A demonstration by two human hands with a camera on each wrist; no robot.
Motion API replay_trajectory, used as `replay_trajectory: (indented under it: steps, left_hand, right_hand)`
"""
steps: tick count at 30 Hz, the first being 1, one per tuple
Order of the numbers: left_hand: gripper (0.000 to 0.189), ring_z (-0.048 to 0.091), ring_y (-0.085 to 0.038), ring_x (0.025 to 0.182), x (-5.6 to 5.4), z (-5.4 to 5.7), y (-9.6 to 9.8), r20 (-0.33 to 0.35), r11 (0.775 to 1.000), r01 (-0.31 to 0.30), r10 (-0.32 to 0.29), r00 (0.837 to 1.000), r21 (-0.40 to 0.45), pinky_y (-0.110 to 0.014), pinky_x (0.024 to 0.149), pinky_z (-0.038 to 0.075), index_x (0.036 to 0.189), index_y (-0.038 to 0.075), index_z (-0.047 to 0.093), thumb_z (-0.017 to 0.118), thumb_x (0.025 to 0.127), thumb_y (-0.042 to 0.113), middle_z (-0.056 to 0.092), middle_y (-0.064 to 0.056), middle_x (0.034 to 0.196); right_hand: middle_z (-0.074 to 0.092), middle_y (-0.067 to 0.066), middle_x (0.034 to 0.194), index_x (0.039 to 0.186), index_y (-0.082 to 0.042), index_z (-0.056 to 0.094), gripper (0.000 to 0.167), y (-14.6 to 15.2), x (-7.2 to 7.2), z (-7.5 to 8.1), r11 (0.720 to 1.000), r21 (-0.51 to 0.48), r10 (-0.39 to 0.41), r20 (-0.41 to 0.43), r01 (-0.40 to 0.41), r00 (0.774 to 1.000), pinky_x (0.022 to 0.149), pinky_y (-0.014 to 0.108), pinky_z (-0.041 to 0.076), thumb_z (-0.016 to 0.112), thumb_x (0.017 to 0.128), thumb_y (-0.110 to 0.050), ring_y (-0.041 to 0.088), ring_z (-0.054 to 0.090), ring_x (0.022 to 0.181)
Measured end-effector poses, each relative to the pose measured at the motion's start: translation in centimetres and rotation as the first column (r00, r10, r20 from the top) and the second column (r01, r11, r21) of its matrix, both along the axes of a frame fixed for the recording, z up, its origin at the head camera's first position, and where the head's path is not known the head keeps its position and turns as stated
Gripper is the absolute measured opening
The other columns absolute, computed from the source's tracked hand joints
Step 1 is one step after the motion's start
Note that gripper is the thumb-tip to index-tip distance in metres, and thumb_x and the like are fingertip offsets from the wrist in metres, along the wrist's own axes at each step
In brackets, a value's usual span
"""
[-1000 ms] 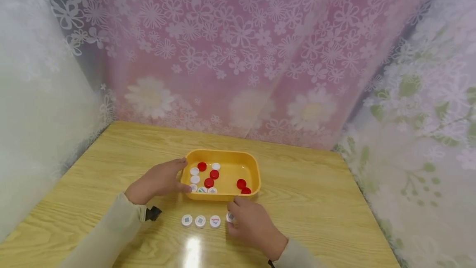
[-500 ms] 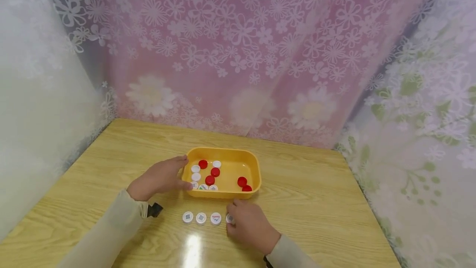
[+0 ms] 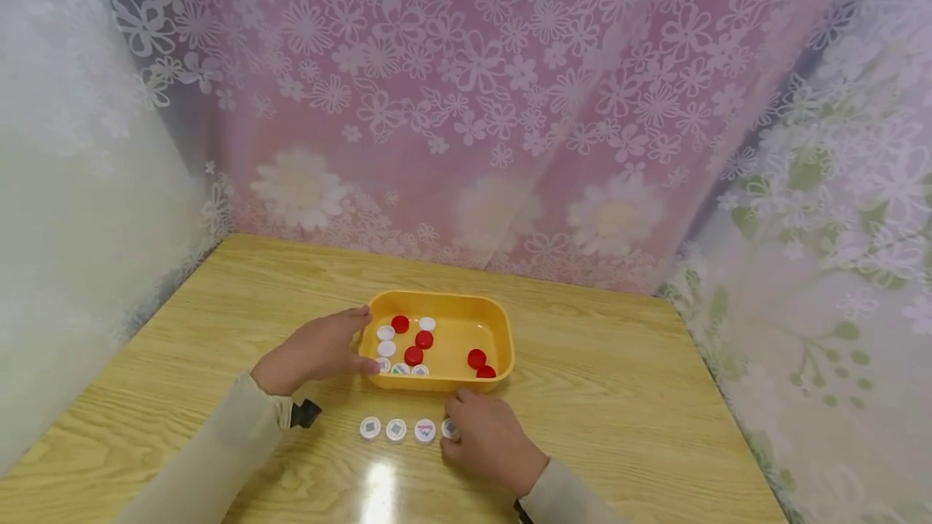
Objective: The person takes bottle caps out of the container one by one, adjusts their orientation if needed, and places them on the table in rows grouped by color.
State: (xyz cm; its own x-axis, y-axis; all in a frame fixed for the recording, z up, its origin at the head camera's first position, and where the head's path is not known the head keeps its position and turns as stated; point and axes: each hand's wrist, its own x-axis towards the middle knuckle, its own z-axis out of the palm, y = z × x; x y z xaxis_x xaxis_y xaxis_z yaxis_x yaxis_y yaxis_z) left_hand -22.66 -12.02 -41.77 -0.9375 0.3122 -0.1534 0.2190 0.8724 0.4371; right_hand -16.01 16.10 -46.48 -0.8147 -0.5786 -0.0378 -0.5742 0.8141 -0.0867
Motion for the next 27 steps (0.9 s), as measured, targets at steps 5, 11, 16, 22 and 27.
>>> replay_trajectory:
  steps: [5, 11, 16, 22, 27]
  left_hand:
    - [0.093, 0.039, -0.034, 0.149, -0.1, -0.2, 0.0, 0.000, 1.000, -0.001, 0.001, 1.000, -0.006, -0.051, 0.120, 0.033, 0.154, 0.002, 0.048, 0.086, 0.082, 0.048, 0.041, -0.014, 0.162]
    - [0.094, 0.039, -0.034, 0.149, -0.1, -0.2, 0.0, 0.001, 1.000, -0.002, 0.002, 1.000, -0.011, -0.051, 0.120, 0.033, 0.155, 0.003, 0.047, 0.085, 0.082, 0.049, 0.040, -0.014, 0.163]
    - [0.093, 0.037, -0.034, 0.150, 0.1, -0.1, -0.2, 0.008, 1.000, 0.014, -0.014, 1.000, 0.001, -0.051, 0.120, 0.033, 0.155, 0.002, 0.046, 0.084, 0.084, 0.048, 0.038, -0.014, 0.164]
    - [0.071, 0.045, -0.037, 0.144, 0.1, 0.2, -0.5, 0.000, 1.000, -0.017, 0.017, 1.000, 0.021, -0.054, 0.116, 0.038, 0.152, 0.002, 0.050, 0.074, 0.095, 0.038, 0.048, -0.019, 0.156]
    - [0.056, 0.066, -0.024, 0.095, -0.2, 0.1, -0.6, -0.015, 0.993, -0.102, 0.103, 0.995, 0.056, -0.047, 0.090, 0.055, 0.147, 0.005, 0.055, 0.071, 0.098, 0.026, 0.071, -0.007, 0.108]
  right_hand:
    - [0.047, -0.010, 0.079, 0.088, -0.019, 0.064, 0.017, 0.1, 0.0, -0.1, 1.000, -0.007, 0.007, -0.016, -0.007, 1.000, 0.054, 0.022, 0.038, 0.076, 0.087, -0.031, 0.006, 0.040, 0.066]
    - [0.046, -0.011, 0.079, 0.087, -0.019, 0.063, 0.017, 0.1, 0.0, -0.2, 1.000, -0.014, 0.015, -0.017, -0.015, 1.000, 0.054, 0.022, 0.037, 0.076, 0.087, -0.030, 0.006, 0.040, 0.066]
    - [0.048, -0.011, 0.080, 0.091, -0.019, 0.063, 0.025, 0.2, -0.1, 0.0, 0.999, -0.040, 0.017, 0.027, -0.016, 0.999, 0.055, 0.022, 0.039, 0.078, 0.087, -0.039, 0.006, 0.042, 0.066]
    - [0.053, -0.014, 0.079, 0.094, -0.021, 0.062, 0.049, 0.8, -0.7, 1.0, 0.993, -0.115, -0.013, 0.059, 0.019, 0.998, 0.058, 0.022, 0.042, 0.071, 0.086, -0.069, 0.003, 0.045, 0.063]
    - [0.054, -0.010, 0.072, 0.085, -0.019, 0.062, 0.033, 0.7, -1.5, 3.3, 0.976, -0.219, 0.000, -0.100, -0.022, 0.995, 0.055, 0.020, 0.040, 0.075, 0.093, -0.049, 0.003, 0.041, 0.058]
